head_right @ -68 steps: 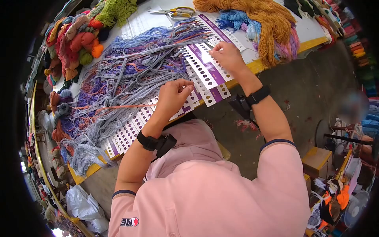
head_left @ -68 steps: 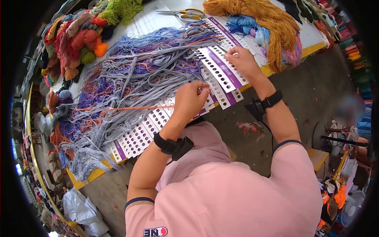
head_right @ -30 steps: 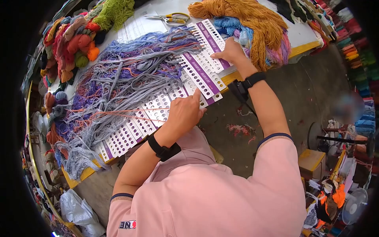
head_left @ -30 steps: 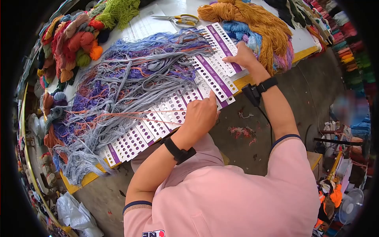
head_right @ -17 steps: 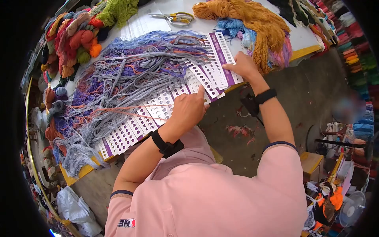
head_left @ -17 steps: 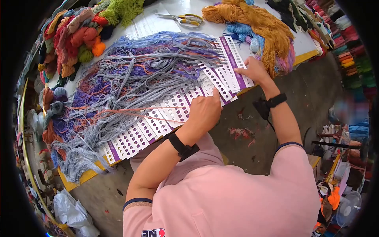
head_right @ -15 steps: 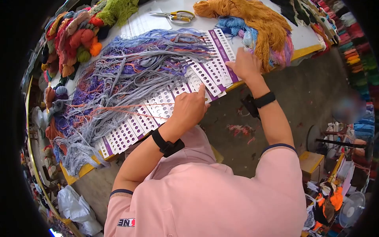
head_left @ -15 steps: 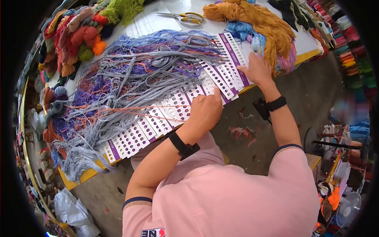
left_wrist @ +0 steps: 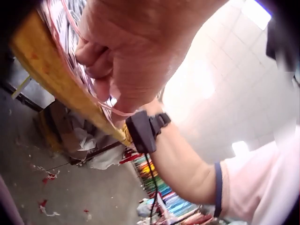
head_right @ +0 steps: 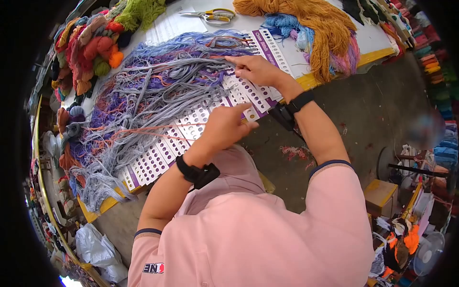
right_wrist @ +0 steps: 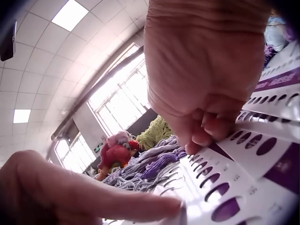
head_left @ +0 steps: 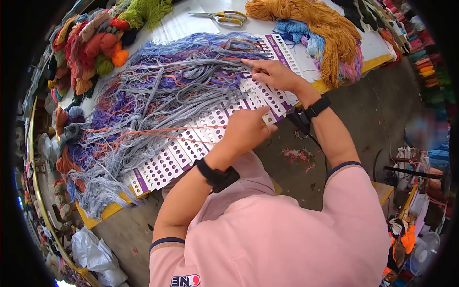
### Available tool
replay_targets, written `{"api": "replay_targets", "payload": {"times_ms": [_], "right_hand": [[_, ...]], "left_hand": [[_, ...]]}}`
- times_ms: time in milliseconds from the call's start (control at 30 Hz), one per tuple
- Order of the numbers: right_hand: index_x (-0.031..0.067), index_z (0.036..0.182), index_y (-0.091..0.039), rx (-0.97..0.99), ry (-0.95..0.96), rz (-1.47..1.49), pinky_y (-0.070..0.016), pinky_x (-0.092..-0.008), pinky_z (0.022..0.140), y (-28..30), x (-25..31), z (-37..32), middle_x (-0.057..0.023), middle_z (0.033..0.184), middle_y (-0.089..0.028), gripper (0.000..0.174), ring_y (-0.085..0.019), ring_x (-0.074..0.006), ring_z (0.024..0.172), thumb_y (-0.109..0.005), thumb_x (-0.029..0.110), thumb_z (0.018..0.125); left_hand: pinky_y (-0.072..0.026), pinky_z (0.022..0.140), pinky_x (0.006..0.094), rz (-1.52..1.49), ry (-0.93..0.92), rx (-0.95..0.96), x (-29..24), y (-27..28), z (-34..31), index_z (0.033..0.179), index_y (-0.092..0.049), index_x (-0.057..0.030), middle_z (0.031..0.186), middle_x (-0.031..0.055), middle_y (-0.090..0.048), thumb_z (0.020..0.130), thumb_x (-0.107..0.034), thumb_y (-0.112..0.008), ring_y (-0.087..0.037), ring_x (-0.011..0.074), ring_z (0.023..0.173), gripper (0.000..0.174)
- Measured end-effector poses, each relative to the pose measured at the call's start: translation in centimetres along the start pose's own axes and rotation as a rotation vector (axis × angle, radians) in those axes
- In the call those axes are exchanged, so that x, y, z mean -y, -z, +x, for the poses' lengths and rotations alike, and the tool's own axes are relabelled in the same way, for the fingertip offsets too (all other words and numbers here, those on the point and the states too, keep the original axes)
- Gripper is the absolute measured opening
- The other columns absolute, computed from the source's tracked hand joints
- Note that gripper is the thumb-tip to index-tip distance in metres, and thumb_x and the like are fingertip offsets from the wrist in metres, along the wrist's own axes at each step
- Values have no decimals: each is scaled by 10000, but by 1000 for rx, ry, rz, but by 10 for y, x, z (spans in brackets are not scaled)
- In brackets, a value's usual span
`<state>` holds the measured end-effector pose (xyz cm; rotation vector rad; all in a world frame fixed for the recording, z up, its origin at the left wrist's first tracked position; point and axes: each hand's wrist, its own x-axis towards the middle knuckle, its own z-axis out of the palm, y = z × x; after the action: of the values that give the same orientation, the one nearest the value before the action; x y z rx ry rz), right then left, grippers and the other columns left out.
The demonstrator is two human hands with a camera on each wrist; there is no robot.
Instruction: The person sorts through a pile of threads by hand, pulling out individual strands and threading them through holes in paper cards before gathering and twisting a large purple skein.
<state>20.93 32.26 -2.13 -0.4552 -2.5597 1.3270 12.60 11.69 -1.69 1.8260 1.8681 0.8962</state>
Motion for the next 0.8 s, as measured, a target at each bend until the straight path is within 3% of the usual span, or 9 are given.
{"api": "replay_targets", "payload": {"times_ms": [67,167,200,333,433,633,667,733,800], "right_hand": [[50,1159,-629,-13,-60,212,-488,-299,688,0,-1,-4,-68,827,-599,331,-585,-166,738,-644,36,828],[47,1039,-628,-25,131,-119,-483,-294,669,1,21,-20,-59,828,-590,222,-582,-149,730,-657,31,820],[47,914,-591,6,68,-115,-479,-325,666,-2,37,-25,-67,843,-588,137,-579,-195,724,-672,34,805],[46,869,-549,-64,301,-327,-424,-343,676,-18,23,-22,-86,840,-528,149,-525,-237,782,-666,7,786],[41,857,-545,39,82,-231,-436,-348,712,-6,20,-21,-74,859,-558,96,-544,-225,819,-639,24,839],[2,960,-624,-90,-63,946,-485,-373,922,21,31,-36,-133,1077,-668,227,-624,-241,1046,-525,205,983],[-9,997,-620,-41,-4,1093,-456,-419,1011,32,31,-40,-211,1205,-623,236,-587,-294,1159,-496,192,990],[-4,924,-586,-181,45,1280,-491,-354,904,55,31,-58,-151,1015,-650,150,-630,-218,966,-516,123,963],[38,804,-511,-219,85,1531,-469,-269,717,108,23,-83,-42,768,-525,112,-528,-126,695,-545,42,912]], "left_hand": [[-438,500,303,-288,163,-95,9,21,1,966,-727,-60,605,86,-641,818,-163,-720,-583,159,494,180],[-431,501,271,-311,297,-260,49,37,11,954,-718,-66,597,60,-631,830,-120,-696,-552,87,501,136],[-442,513,285,-274,277,-234,52,37,14,953,-716,-68,610,69,-639,825,-134,-703,-572,111,515,144],[-482,570,359,25,118,-192,42,33,31,930,-702,-75,643,102,-656,799,-197,-733,-640,226,589,182],[-488,625,434,156,139,-173,43,23,35,858,-678,-80,648,117,-652,781,-235,-740,-652,322,662,184],[-481,603,418,156,154,-212,49,18,36,832,-675,-80,639,103,-646,796,-196,-718,-643,308,638,129],[-480,600,416,146,162,-203,49,18,36,827,-675,-79,638,102,-645,796,-193,-717,-643,306,636,125],[-477,595,413,137,165,-197,50,20,37,818,-675,-76,635,100,-644,796,-187,-716,-641,302,632,121],[-475,592,411,139,151,-196,51,21,35,811,-675,-73,634,99,-644,796,-183,-716,-639,298,626,118]]}}
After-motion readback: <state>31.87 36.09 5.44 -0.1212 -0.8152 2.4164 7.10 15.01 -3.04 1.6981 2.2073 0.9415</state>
